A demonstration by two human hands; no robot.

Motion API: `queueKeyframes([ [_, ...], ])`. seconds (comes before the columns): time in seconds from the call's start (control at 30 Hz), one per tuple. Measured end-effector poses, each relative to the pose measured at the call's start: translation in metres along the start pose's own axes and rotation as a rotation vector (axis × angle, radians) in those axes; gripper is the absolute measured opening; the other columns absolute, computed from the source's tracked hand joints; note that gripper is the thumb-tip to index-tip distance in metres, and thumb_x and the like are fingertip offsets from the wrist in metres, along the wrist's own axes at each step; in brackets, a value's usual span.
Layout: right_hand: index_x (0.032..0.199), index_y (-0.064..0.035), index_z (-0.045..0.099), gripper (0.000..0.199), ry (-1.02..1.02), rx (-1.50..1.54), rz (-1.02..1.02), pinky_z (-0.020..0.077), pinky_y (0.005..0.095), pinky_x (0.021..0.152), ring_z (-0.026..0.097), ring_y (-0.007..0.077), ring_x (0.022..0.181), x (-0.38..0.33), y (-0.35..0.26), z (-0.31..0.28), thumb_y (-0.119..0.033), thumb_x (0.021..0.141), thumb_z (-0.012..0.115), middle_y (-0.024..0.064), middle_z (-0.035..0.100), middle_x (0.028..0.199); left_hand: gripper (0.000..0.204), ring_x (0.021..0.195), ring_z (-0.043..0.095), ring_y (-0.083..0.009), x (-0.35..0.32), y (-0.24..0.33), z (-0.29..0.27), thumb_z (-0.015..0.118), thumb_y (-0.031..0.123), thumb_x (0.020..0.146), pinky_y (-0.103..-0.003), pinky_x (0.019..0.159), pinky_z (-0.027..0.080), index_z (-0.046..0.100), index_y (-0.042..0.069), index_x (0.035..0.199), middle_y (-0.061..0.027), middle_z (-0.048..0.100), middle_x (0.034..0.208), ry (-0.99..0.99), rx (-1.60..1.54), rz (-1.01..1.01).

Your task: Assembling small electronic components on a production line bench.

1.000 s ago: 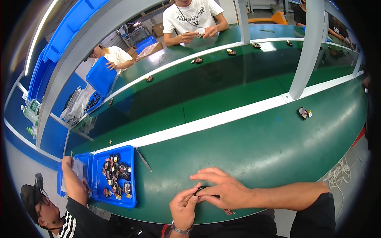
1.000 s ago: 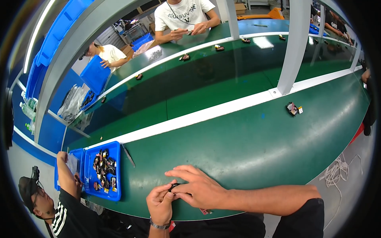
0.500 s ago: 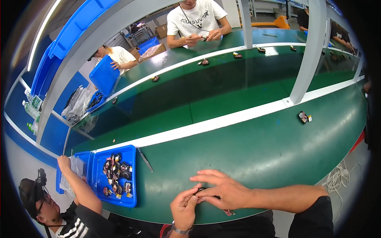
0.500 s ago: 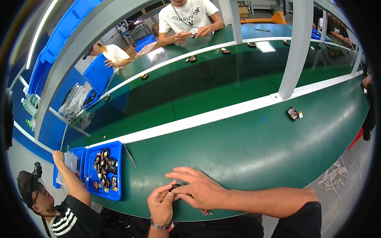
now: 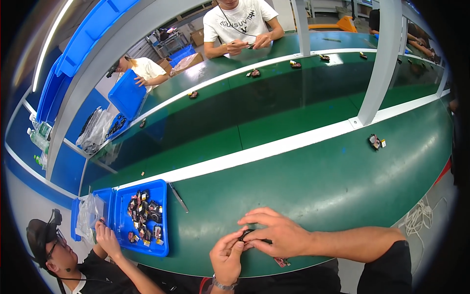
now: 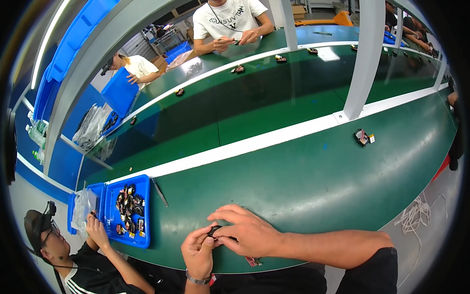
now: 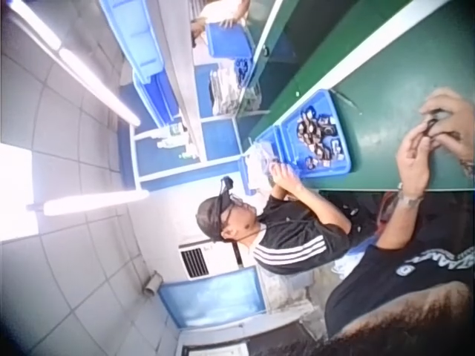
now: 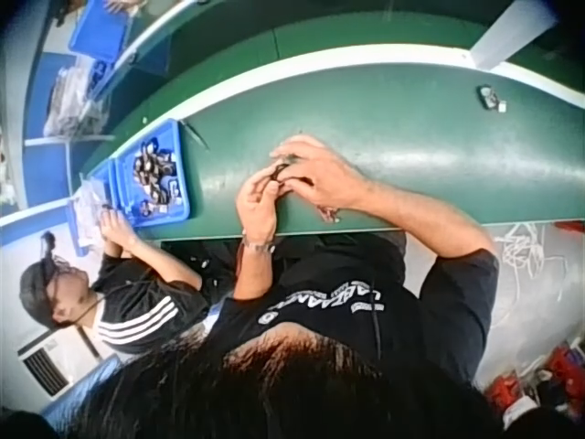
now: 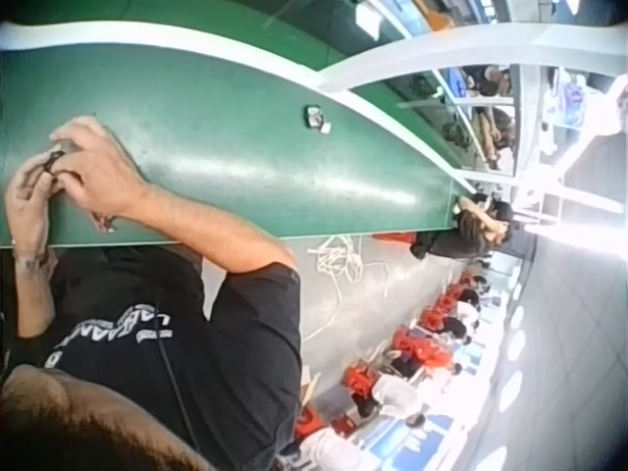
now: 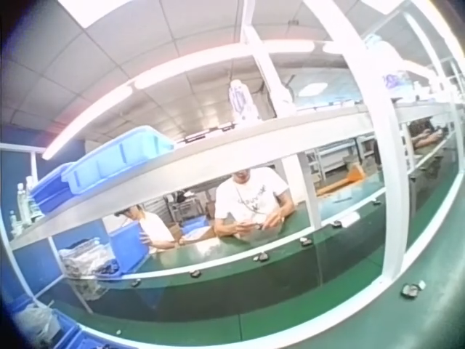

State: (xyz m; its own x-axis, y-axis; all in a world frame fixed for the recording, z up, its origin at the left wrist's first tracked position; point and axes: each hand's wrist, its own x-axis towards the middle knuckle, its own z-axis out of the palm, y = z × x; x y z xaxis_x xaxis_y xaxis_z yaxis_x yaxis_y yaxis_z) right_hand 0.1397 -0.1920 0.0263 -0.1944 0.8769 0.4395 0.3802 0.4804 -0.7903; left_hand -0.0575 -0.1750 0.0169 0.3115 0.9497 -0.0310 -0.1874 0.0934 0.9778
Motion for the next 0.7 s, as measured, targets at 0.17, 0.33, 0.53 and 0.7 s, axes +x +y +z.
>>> queueKeyframes([
  [0.17,0.099,-0.0069,0.076,0.014,0.015,-0.006,-0.021,0.0482,0.0412,0.104,0.054,0.0295,0.126,-0.0006,0.0006,-0.0001,-0.013,0.086,0.074,0.0090,0.061,0.130,0.023,0.111,0.069,-0.0302,-0.0002,-0.0001,-0.0017,0.057,-0.007,0.099,-0.040,0.090,0.064,0.057,-0.010,0.123,-0.0280,0.064,0.129,-0.020,0.009,0.011],
  [0.33,0.098,-0.0065,0.070,0.015,0.120,-0.061,-0.089,0.0533,0.0389,0.094,0.059,0.0274,0.113,0.0013,-0.0044,0.0017,-0.010,0.084,0.075,0.0077,0.061,0.120,0.024,0.106,0.071,-0.0281,0.0002,0.0005,0.0008,0.059,-0.006,0.099,-0.038,0.086,0.065,0.057,-0.010,0.123,-0.0267,0.066,0.125,0.010,0.000,0.006],
  [0.53,0.099,-0.0057,0.068,0.020,0.130,-0.131,-0.098,0.0566,0.0317,0.074,0.061,0.0222,0.096,-0.0024,-0.0051,0.0027,-0.007,0.081,0.077,0.0060,0.060,0.109,0.025,0.106,0.071,-0.0284,0.0008,-0.0001,-0.0008,0.059,-0.005,0.099,-0.038,0.085,0.066,0.057,-0.010,0.123,-0.0266,0.066,0.125,-0.001,0.021,0.005],
  [0.7,0.096,-0.0054,0.068,0.019,0.148,-0.320,-0.204,0.0567,0.0307,0.072,0.060,0.0204,0.089,-0.0016,-0.0077,0.0026,-0.010,0.081,0.077,0.0049,0.060,0.099,0.024,0.112,0.069,-0.0297,0.0009,0.0001,-0.0027,0.055,-0.008,0.100,-0.039,0.091,0.064,0.056,-0.011,0.124,-0.0293,0.062,0.132,-0.032,-0.025,-0.008],
])
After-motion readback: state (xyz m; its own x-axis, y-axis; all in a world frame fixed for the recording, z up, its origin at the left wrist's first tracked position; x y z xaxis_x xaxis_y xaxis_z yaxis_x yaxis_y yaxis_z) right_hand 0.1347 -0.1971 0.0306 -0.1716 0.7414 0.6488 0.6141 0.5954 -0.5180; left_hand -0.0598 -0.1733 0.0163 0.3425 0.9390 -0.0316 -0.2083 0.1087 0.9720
